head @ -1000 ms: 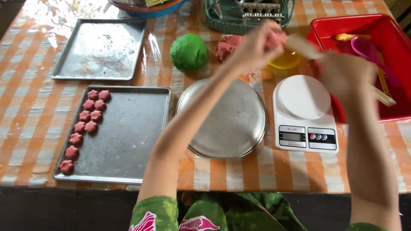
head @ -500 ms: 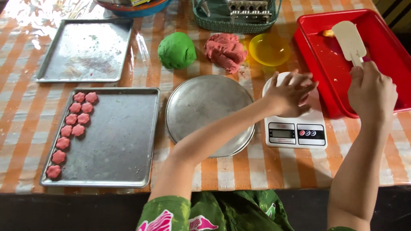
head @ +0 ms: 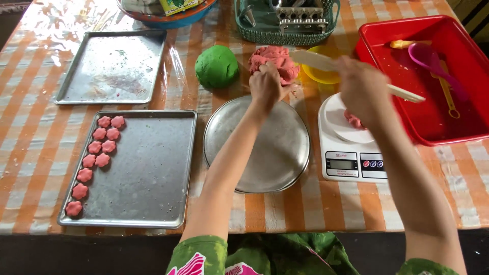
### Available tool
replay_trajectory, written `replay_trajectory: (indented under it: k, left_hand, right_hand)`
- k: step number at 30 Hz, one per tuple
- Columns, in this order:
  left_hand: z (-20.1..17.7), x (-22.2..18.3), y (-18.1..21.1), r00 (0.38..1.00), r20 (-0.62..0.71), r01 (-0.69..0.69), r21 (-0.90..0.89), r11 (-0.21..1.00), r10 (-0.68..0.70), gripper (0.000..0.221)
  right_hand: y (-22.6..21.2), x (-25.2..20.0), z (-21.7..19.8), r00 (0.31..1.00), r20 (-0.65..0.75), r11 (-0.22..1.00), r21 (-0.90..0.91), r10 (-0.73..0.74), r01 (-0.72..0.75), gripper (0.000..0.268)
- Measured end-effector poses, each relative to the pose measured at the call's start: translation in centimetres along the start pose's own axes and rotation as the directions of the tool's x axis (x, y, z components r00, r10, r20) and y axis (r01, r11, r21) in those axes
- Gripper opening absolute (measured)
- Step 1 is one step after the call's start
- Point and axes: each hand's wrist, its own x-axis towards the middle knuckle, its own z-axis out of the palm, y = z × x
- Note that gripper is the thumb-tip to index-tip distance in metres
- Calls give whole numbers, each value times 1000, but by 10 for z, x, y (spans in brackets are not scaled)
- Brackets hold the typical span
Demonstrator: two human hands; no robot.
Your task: Weighing small portions of dough, rolling them into balls, flattening them with a rolling pin, and using a metal mold to create decorative shapes before placing them on a tray.
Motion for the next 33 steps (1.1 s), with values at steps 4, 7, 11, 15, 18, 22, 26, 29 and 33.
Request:
replay_trajectory:
  k: [4, 7, 11, 15, 18, 22, 26, 29, 33]
  left_hand:
    - [-5, 5, -5, 994, 107, 9, 46, 999, -14, 40]
    - [-27, -1, -10, 987, 141, 81, -60, 995, -72, 53]
    - [-44, 1, -22, 943, 331, 103, -170, 980, -42, 44]
    - [-41, 7, -37, 904, 427, 92, -238, 967, 19, 53]
    - [28, 21, -46, 887, 453, 183, -156, 971, -94, 26]
    - [12, 18, -30, 901, 419, 205, -186, 961, -111, 26]
    - [14, 13, -31, 911, 400, 196, -199, 960, -103, 24]
    - [0, 18, -33, 920, 380, 192, -218, 957, -98, 21]
    - [-52, 16, -29, 908, 403, 230, -237, 944, -119, 26]
  right_hand:
    - [-14, 39, 38, 989, 146, 995, 104, -8, -7, 28]
    - [-20, 57, 60, 963, 259, 997, -25, -70, 79, 22]
    - [-32, 64, 74, 938, 346, 1000, 11, -7, 3, 26]
    - [-44, 63, 81, 951, 308, 996, -60, -38, 59, 31]
    - [-55, 67, 75, 931, 365, 1000, -8, -7, 10, 29]
    - [-65, 66, 71, 927, 375, 1000, 21, -18, 11, 28]
    - [-71, 60, 81, 906, 423, 996, 86, -11, -28, 32]
    - [-75, 66, 97, 910, 415, 996, 74, 5, -40, 34]
    - [-83, 64, 120, 907, 407, 989, 55, 103, -137, 34]
